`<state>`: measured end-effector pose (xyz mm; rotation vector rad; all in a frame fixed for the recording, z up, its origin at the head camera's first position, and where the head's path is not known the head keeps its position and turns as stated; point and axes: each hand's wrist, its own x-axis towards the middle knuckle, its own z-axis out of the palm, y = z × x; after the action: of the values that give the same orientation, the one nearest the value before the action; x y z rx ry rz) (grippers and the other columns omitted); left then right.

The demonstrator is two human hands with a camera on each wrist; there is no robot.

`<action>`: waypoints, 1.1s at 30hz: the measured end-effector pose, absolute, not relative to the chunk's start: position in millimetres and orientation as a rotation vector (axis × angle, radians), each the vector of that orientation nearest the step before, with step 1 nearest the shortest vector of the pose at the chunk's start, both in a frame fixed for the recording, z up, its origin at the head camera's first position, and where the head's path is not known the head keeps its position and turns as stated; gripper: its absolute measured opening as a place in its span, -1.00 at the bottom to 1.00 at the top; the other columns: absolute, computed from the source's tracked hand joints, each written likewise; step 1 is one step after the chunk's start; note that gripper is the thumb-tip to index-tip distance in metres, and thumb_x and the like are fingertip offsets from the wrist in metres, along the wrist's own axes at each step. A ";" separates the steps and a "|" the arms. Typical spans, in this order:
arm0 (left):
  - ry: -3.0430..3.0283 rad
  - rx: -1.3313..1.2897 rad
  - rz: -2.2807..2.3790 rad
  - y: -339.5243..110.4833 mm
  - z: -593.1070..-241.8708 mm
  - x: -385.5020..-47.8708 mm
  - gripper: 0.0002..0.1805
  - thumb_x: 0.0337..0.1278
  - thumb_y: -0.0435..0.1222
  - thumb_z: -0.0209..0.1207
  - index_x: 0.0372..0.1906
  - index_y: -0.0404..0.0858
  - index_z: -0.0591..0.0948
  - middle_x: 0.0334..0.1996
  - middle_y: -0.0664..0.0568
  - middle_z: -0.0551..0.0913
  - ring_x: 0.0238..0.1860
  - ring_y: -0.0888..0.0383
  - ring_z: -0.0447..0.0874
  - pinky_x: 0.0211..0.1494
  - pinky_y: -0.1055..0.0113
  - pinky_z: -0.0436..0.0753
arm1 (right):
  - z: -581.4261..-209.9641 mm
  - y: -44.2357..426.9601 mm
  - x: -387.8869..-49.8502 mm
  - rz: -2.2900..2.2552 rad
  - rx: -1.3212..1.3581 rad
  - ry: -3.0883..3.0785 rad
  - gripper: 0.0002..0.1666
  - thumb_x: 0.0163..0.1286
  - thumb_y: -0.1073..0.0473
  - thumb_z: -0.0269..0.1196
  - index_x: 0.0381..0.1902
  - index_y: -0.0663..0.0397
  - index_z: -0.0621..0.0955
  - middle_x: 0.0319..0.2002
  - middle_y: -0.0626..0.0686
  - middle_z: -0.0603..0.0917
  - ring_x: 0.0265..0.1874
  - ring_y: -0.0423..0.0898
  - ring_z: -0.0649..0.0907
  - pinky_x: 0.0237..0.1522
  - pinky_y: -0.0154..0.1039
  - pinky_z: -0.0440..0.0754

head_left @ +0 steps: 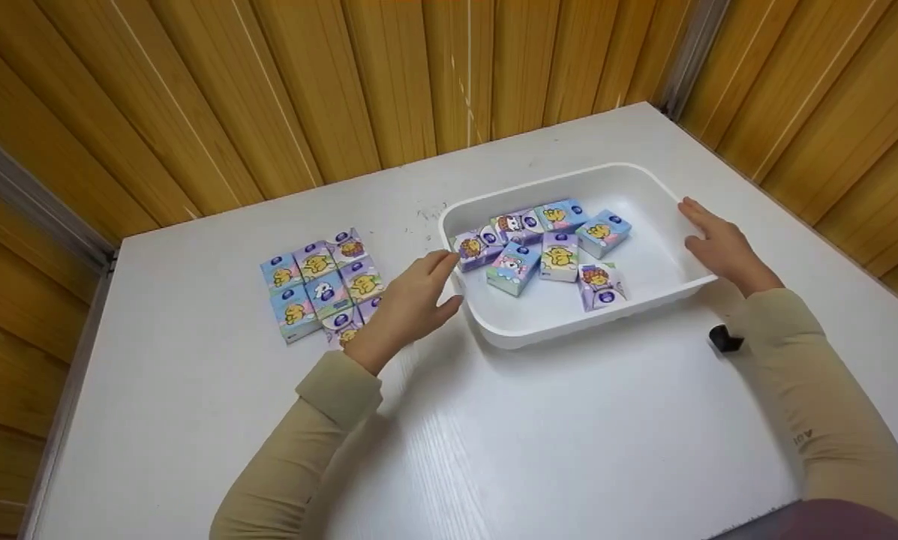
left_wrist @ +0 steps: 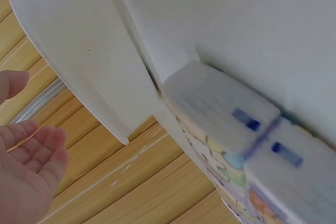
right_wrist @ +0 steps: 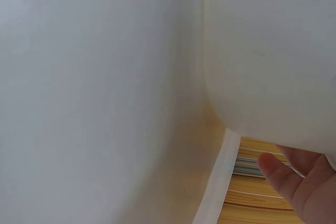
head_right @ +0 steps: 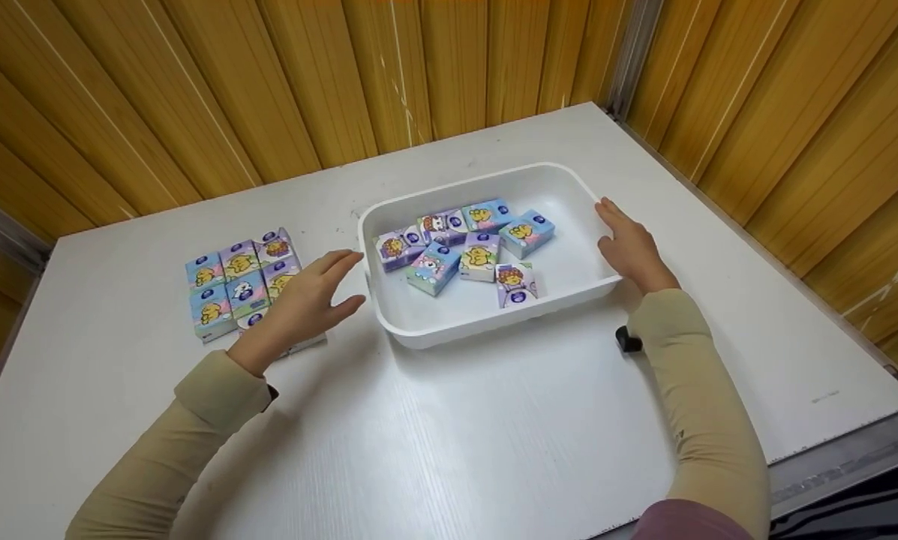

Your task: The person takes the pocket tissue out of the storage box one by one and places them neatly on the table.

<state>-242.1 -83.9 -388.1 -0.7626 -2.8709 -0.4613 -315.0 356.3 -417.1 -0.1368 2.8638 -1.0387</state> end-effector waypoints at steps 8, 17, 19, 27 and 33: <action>-2.978 -0.783 -0.581 -64.2 -388.3 -258.0 -0.32 0.03 -0.13 0.14 0.29 -0.14 0.20 0.28 -0.02 0.22 0.27 0.05 0.23 0.27 0.21 0.30 | -418.1 356.6 -316.3 -1.049 -0.128 2.866 -0.34 0.34 0.26 -0.17 0.36 0.02 -0.08 0.39 0.04 -0.19 0.35 0.13 -0.17 0.32 0.11 -0.20; -3.048 -0.880 -0.523 -43.9 -388.7 -273.1 -0.28 -0.02 -0.17 0.18 0.29 -0.19 0.20 0.26 -0.05 0.25 0.28 0.04 0.18 0.31 0.21 0.24 | -418.6 357.1 -316.8 -1.044 -0.133 2.872 -0.34 0.34 0.25 -0.18 0.36 0.03 -0.07 0.39 0.04 -0.19 0.35 0.13 -0.17 0.32 0.11 -0.20; -3.081 -0.871 -0.522 -39.8 -388.9 -276.3 -0.27 -0.03 -0.18 0.19 0.30 -0.18 0.19 0.27 -0.05 0.23 0.30 0.04 0.15 0.32 0.20 0.21 | -418.4 356.9 -316.7 -1.044 -0.137 2.873 -0.34 0.34 0.26 -0.17 0.36 0.04 -0.07 0.39 0.05 -0.19 0.35 0.13 -0.16 0.32 0.10 -0.19; -3.174 -0.877 -0.392 -26.8 -394.0 -284.9 -0.28 -0.07 -0.19 0.19 0.28 -0.12 0.23 0.27 0.00 0.26 0.28 0.05 0.21 0.28 0.15 0.27 | -417.4 355.5 -315.8 -1.050 -0.117 2.862 -0.34 0.34 0.25 -0.18 0.36 0.01 -0.08 0.39 0.02 -0.20 0.36 0.12 -0.17 0.32 0.10 -0.19; -3.185 -0.905 -0.187 -14.9 -402.6 -286.7 -0.31 -0.09 -0.16 0.18 0.25 -0.11 0.28 0.22 -0.02 0.34 0.20 0.01 0.33 0.25 0.13 0.31 | -417.4 355.9 -314.6 -1.074 -0.156 2.869 -0.33 0.32 0.27 -0.16 0.36 0.08 -0.06 0.39 0.05 -0.17 0.35 0.13 -0.15 0.32 0.10 -0.19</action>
<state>-286.7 -14.9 -402.6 -0.9054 -3.1852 -0.1869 -314.6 355.9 -417.4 -0.1559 2.8685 -1.0744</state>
